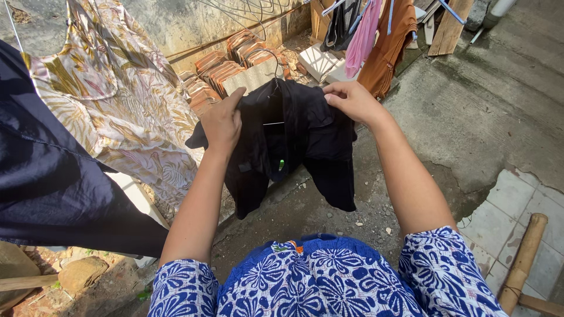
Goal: The person takes clothes from a bucket, fits hangers into garments and hangs them on a rack, and hangs other garments directly onto the arms of a rotary drying rack by hand.
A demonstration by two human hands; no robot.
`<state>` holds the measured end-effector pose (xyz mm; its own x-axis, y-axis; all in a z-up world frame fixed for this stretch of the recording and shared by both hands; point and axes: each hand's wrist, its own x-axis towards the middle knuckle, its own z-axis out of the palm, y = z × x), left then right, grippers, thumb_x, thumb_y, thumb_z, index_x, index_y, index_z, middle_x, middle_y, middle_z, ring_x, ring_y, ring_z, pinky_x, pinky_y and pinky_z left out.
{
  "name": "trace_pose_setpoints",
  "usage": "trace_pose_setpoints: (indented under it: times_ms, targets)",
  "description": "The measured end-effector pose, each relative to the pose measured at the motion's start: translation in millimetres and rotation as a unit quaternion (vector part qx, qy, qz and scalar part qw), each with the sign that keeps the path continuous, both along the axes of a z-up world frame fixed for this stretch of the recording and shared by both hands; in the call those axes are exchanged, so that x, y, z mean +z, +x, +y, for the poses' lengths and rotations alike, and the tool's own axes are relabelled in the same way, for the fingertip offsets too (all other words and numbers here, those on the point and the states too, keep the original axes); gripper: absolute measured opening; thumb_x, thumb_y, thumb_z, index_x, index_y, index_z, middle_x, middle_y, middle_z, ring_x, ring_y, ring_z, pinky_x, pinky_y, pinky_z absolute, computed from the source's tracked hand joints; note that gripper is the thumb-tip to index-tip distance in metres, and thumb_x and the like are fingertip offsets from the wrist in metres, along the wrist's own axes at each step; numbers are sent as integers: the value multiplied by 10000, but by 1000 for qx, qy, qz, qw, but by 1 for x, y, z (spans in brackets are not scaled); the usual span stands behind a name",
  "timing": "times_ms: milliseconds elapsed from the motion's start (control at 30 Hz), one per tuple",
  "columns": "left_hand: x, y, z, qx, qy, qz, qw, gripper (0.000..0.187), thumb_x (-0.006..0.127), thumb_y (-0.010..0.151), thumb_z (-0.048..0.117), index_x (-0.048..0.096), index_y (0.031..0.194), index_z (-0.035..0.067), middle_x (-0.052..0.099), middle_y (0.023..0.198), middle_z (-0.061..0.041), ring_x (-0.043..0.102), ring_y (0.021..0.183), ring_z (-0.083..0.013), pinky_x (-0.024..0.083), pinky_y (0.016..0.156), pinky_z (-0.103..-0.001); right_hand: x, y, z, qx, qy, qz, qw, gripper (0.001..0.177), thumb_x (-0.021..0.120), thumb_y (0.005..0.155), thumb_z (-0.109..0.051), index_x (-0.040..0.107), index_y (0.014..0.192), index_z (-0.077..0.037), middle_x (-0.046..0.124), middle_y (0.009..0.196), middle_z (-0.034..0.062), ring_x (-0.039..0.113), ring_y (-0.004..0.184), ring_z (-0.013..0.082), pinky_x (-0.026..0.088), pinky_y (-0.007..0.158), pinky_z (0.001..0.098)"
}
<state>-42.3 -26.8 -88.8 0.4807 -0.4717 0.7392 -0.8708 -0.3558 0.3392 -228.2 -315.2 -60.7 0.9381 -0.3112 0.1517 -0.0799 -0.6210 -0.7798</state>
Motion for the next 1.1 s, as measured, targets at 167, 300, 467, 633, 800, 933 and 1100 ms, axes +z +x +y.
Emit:
trace_pose_setpoints:
  times_ms: [167, 300, 467, 633, 800, 933, 1100]
  targets:
    - [-7, 1, 13, -47, -3, -43, 998, 488, 621, 817, -6, 699, 1255, 194, 729, 951, -98, 685, 823, -331, 536, 709, -435, -22, 4, -2, 24, 359, 159, 919, 293, 572, 991, -300, 733, 1130, -99, 752, 878, 4, 673, 813, 118, 539, 740, 288]
    - [-14, 0, 18, -36, 29, -44, 998, 467, 632, 829, 2, 705, 1248, 197, 711, 899, -85, 674, 807, -329, 526, 698, -446, -49, 18, -3, 20, 192, 78, 978, 111, 686, 991, -118, 685, 1004, -8, 622, 781, -18, 504, 688, 99, 395, 618, 293]
    - [-25, -4, 19, -21, 130, -27, 991, 396, 649, 871, 30, 705, 1223, 203, 699, 811, -65, 668, 733, -326, 515, 617, -446, -66, 35, -5, -25, 209, -169, 963, 19, 663, 991, -58, 648, 996, -48, 611, 872, -67, 536, 813, 11, 443, 754, 193]
    - [-36, 1, 13, -23, 101, 3, 995, 375, 630, 852, 23, 678, 1203, 145, 711, 916, -114, 665, 827, -362, 517, 728, -480, -71, 37, -3, 6, 424, -158, 892, 37, 651, 1035, -74, 635, 1001, -71, 542, 837, -69, 474, 741, 44, 392, 687, 204]
    - [-53, 2, 7, -66, 67, 36, 995, 402, 582, 802, -21, 653, 1187, 74, 702, 969, -189, 640, 962, -412, 486, 869, -530, -72, 35, 3, 34, 511, -152, 845, 102, 544, 1093, -90, 599, 1013, -58, 583, 910, -37, 529, 802, 43, 461, 754, 199]
    - [-62, -5, 1, -108, 84, 168, 976, 373, 561, 844, 43, 644, 1208, 38, 687, 983, -230, 627, 981, -440, 481, 863, -526, -59, 28, 15, -44, 504, -158, 848, 81, 522, 1024, -71, 594, 989, -83, 595, 874, -35, 565, 776, 54, 505, 724, 209]
    - [-70, -10, -15, -137, 50, 273, 951, 452, 548, 842, 120, 623, 1276, 22, 672, 900, -235, 673, 889, -395, 523, 824, -451, -36, 10, 25, -30, 256, -172, 951, 201, 566, 949, 24, 548, 1100, -108, 583, 978, -47, 503, 842, 35, 404, 724, 187]
